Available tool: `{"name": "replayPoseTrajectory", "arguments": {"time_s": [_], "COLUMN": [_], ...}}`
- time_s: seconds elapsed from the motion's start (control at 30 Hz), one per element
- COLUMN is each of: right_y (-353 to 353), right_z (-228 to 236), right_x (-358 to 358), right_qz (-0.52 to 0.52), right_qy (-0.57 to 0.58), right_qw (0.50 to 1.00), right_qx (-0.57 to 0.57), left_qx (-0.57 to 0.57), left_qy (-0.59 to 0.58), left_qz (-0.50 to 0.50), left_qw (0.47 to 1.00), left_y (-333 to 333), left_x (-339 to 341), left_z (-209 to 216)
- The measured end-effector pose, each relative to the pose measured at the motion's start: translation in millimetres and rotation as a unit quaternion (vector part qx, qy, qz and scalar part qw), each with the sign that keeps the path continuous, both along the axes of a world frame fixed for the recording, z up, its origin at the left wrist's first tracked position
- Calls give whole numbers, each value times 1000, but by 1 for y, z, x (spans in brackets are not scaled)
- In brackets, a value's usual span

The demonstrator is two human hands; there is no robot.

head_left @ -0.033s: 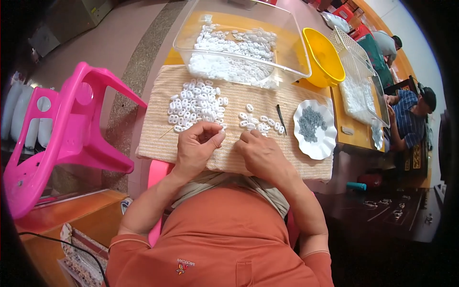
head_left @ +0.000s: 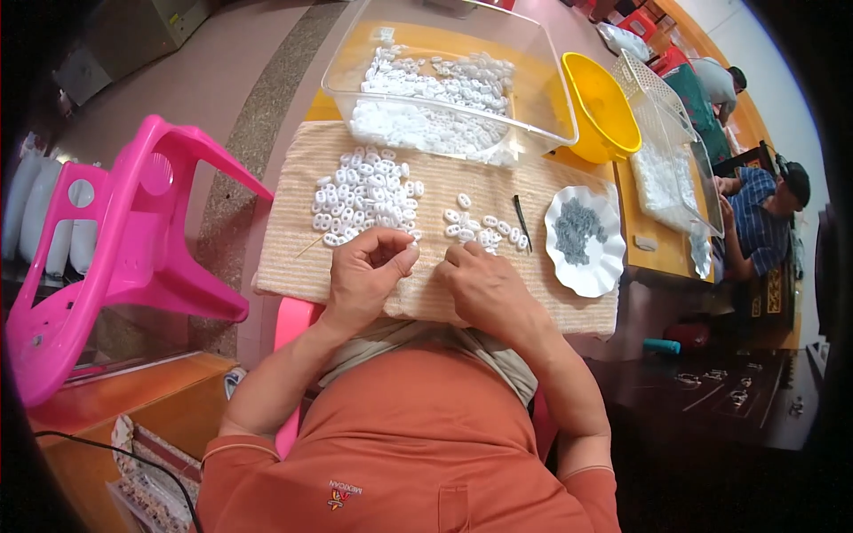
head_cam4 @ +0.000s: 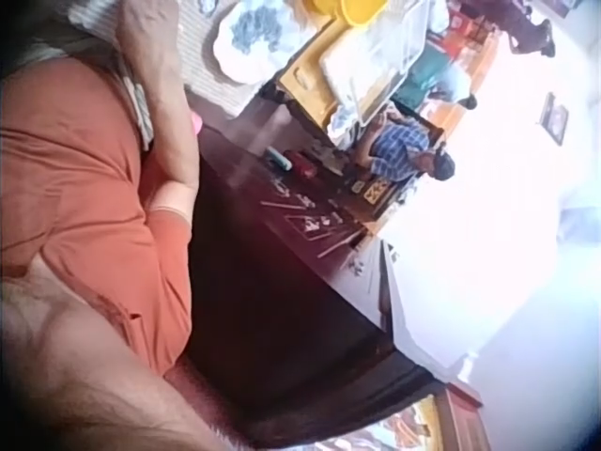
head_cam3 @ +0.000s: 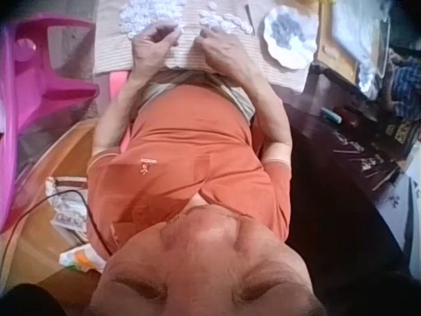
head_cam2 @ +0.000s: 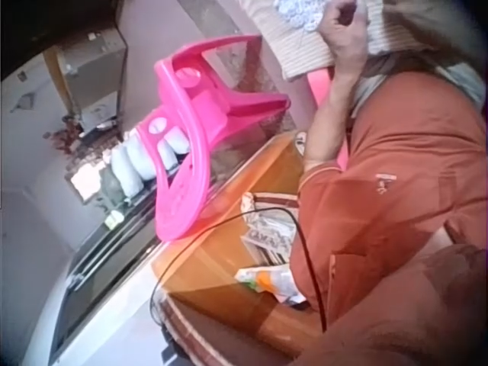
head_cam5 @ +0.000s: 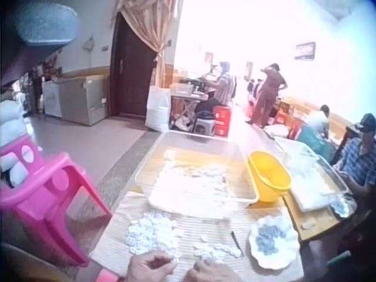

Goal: The recorder is manually assembling small white plastic components by inserting small metal pins into them at a production workstation.

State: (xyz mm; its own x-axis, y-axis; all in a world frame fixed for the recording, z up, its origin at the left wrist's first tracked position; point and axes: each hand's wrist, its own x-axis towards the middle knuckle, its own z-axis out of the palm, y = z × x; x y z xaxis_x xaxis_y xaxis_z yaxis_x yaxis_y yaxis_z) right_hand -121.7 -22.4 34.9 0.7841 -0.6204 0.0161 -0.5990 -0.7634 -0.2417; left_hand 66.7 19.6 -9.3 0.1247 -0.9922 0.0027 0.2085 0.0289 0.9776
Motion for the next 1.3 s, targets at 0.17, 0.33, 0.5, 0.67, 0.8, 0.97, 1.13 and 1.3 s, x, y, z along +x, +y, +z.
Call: {"name": "replayPoseTrajectory", "arguments": {"time_s": [0.17, 0.33, 0.5, 0.67, 0.8, 0.97, 1.13, 1.3], "right_y": [-2, 4, 12, 17, 25, 28, 35, 40], "right_z": [-1, 6, 1, -18, -18, -16, -27, -25], "right_x": [4, -3, -17, -40, -42, -39, -36, -29], "right_qz": [41, 7, -57, -169, -252, -264, -275, -262], "right_qy": [32, -35, -238, -337, -413, -474, -512, -531], "right_qw": [998, 999, 968, 915, 811, 726, 654, 631], "right_qx": [-18, -4, 54, 145, 328, 423, 483, 501], "left_qx": [20, 3, -8, 11, 48, 136, 159, 173], "left_qy": [-8, -27, -38, 53, 111, 175, 215, 225], "left_qz": [4, 0, -9, -52, -85, -123, -152, -153], "left_qw": [1000, 1000, 999, 997, 989, 967, 952, 947], "left_y": [1, 2, 7, 14, 18, 18, 21, 22], "left_x": [-2, -2, -5, -16, -22, -26, -28, -28], "left_z": [-6, -5, 1, 7, 7, 14, 6, 7]}}
